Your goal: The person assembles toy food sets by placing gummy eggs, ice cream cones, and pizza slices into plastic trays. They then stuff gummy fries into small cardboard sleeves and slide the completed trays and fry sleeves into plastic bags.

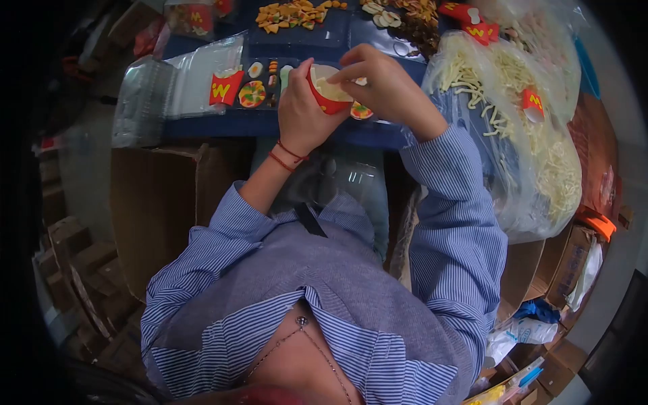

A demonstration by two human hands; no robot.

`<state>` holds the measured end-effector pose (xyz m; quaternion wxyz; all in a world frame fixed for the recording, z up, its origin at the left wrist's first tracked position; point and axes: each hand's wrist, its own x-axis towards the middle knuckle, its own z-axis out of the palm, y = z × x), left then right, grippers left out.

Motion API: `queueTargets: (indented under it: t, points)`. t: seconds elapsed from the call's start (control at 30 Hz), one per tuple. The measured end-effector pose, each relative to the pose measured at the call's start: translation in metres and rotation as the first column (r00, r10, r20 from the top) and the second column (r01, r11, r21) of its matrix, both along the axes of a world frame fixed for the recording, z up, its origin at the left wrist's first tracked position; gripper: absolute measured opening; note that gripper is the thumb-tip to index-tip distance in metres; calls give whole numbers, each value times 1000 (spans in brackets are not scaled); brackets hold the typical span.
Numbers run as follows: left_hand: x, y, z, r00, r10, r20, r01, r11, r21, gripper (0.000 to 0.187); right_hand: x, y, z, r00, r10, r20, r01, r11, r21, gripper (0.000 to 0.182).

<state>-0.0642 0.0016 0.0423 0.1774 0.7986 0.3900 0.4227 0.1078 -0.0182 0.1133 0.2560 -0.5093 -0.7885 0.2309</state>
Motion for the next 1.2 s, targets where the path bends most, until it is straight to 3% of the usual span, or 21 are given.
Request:
queueTargets:
  t: [0.07, 0.1, 0.2, 0.33, 0.4, 0.43, 0.5, 0.53, 0.6, 0.63, 0.67, 0.7, 0.73, 0.87, 0.93, 1.03, 1.2]
  points:
    - [-6, 6, 0, 998, 64, -17, -63, 998, 17, 90, -9, 4, 10, 983, -153, 102, 155, 988, -15, 16]
    - [-7, 11, -2, 993, 98, -73, -94, 994, 60, 91, -14, 8, 2, 996, -50, 67, 45, 996, 79, 17]
    - [-3, 17, -9, 983, 128, -128, -113, 987, 114, 92, -20, 21, -5, 999, 35, 23, -37, 996, 87, 16]
    - [5, 17, -13, 951, 209, -227, -192, 977, 95, 92, -15, 35, -20, 997, 28, -71, -28, 1000, 3, 15]
    - [9, 22, -18, 929, 257, -268, -237, 966, 105, 90, -8, 39, -32, 968, -107, -226, 129, 988, 86, 13]
    - [11, 23, -20, 900, 308, -308, -284, 951, 120, 88, -3, 38, -33, 969, -107, -222, 127, 988, 82, 13]
    - [13, 21, -22, 878, 355, -323, -317, 934, 164, 85, 6, 32, -33, 912, -343, -226, 379, 916, 136, 14]
    - [13, 19, -22, 853, 398, -336, -344, 915, 211, 82, 9, 26, -36, 911, -346, -224, 380, 916, 132, 14]
    - [1, 18, -19, 889, 317, -331, -276, 947, 165, 76, 13, 11, -47, 873, -486, -45, 488, 872, 41, 14]
    - [-7, 18, -18, 917, 237, -320, -208, 970, 123, 70, 12, 7, -52, 871, -489, -44, 491, 871, 35, 14]
    - [-13, 20, -21, 917, 233, -323, -205, 971, 121, 70, 10, 4, -55, 875, -471, 116, 456, 880, 133, 13]
    - [-19, 21, -25, 934, 109, -341, -96, 994, 54, 66, 7, 2, -59, 848, -455, 273, 405, 887, 222, 12]
    - [-22, 21, -29, 936, -18, -352, 13, 1000, -17, 62, 2, 1, -64, 847, -457, 271, 409, 886, 216, 12]
    - [-18, 20, -44, 933, -40, -358, 50, 999, 19, 60, -18, 9, -81, 852, -433, 294, 310, 870, 384, 16]
    - [-12, 19, -45, 933, 21, -359, 24, 992, 122, 58, -22, 12, -85, 861, -433, 266, 289, 848, 445, 15]
    - [-12, 15, -42, 898, 0, -440, 50, 994, 101, 56, -25, 15, -91, 899, -368, 238, 248, 875, 416, 20]
    - [-11, 20, -41, 891, -52, -450, 91, 994, 65, 56, -24, 22, -88, 935, -304, 181, 269, 944, 192, 21]
